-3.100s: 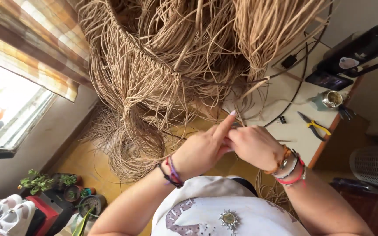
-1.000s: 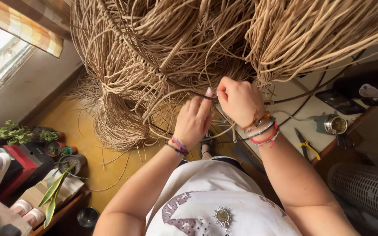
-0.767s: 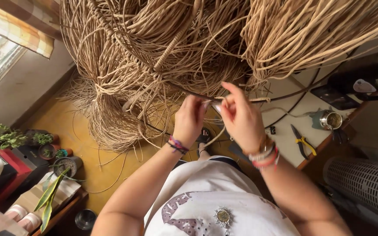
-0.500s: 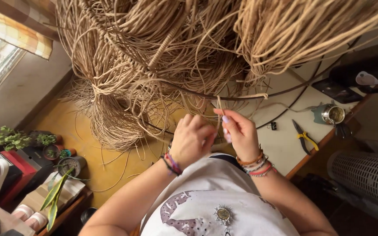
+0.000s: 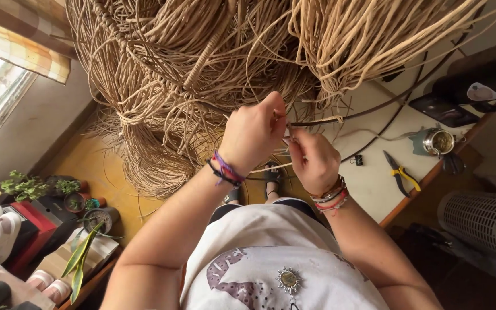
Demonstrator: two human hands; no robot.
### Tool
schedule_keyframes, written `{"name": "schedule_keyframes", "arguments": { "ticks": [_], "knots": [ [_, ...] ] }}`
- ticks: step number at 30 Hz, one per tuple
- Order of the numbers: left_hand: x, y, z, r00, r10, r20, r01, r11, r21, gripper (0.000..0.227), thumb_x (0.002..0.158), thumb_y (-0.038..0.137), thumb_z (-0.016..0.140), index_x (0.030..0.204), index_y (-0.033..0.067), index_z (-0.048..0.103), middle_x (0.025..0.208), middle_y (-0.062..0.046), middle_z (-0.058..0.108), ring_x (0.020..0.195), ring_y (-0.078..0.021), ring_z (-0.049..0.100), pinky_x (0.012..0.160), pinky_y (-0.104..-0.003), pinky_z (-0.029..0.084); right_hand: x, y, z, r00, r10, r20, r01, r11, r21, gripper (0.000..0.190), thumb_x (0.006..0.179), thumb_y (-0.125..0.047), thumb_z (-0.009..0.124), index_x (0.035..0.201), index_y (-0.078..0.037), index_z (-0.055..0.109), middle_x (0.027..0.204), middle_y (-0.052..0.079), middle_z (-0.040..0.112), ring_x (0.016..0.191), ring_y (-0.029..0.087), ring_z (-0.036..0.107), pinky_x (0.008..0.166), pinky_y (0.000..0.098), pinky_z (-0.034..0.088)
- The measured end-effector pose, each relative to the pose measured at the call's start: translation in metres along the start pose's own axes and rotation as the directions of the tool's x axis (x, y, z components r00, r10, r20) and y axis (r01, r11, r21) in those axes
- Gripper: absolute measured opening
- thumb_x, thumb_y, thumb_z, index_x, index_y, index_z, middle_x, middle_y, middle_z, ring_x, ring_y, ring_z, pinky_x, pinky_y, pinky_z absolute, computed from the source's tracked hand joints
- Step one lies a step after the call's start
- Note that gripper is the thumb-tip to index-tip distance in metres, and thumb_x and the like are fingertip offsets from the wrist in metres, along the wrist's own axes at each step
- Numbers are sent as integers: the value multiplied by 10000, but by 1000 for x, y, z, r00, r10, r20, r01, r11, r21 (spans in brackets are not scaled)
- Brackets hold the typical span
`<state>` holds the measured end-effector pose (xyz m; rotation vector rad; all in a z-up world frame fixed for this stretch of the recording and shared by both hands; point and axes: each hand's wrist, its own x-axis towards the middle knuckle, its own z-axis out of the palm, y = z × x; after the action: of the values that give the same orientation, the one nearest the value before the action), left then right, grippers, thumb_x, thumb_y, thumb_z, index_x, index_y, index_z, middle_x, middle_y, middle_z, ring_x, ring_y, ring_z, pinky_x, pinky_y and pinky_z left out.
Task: Weaving and tying natural fiber strands onto a large furniture-like structure.
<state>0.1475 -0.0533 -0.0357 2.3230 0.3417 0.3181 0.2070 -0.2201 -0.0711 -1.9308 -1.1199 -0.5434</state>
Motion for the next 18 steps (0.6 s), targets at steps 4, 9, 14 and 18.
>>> {"name": "schedule_keyframes", "arguments": {
  "ticks": [4, 9, 14, 18],
  "knots": [
    [4, -4, 4, 999, 43, -28, -42, 998, 36, 96, 878, 182, 664, 927, 185, 581, 602, -14, 663, 573, -298, 714, 568, -418, 579, 7, -2, -7, 992, -113, 61, 117, 991, -71, 141, 947, -69, 705, 1063, -95, 780, 699, -40, 501, 563, 147, 551, 503, 290, 536],
    [-43, -24, 3, 616, 585, -527, -421, 810, 407, 58, 882, 152, 723, 916, 123, 687, 1008, -121, 645, 932, -373, 639, 815, -461, 539, 13, 5, -18, 932, 106, 347, -187, 960, 209, 101, 983, -114, 662, 1042, -105, 743, 666, 45, 576, 522, 220, 574, 468, 342, 496],
    [-65, -33, 47, 749, 477, -459, -453, 875, 171, 281, 892, 204, 756, 1162, 136, 723, 984, -82, 645, 760, -265, 630, 718, -377, 571, -3, 24, -12, 572, 369, 733, -800, 449, 398, 94, 933, -90, 662, 976, -33, 723, 646, -21, 644, 533, -16, 498, 458, 183, 491],
    [-50, -44, 50, 735, 469, -489, -480, 870, 114, 153, 937, 208, 730, 1071, 138, 750, 929, -67, 659, 707, -253, 627, 660, -356, 568, 0, 25, -13, 546, 368, 752, -835, 310, 454, 104, 924, -69, 660, 948, 23, 702, 589, -18, 562, 476, -19, 500, 396, 194, 508]
  ]
}}
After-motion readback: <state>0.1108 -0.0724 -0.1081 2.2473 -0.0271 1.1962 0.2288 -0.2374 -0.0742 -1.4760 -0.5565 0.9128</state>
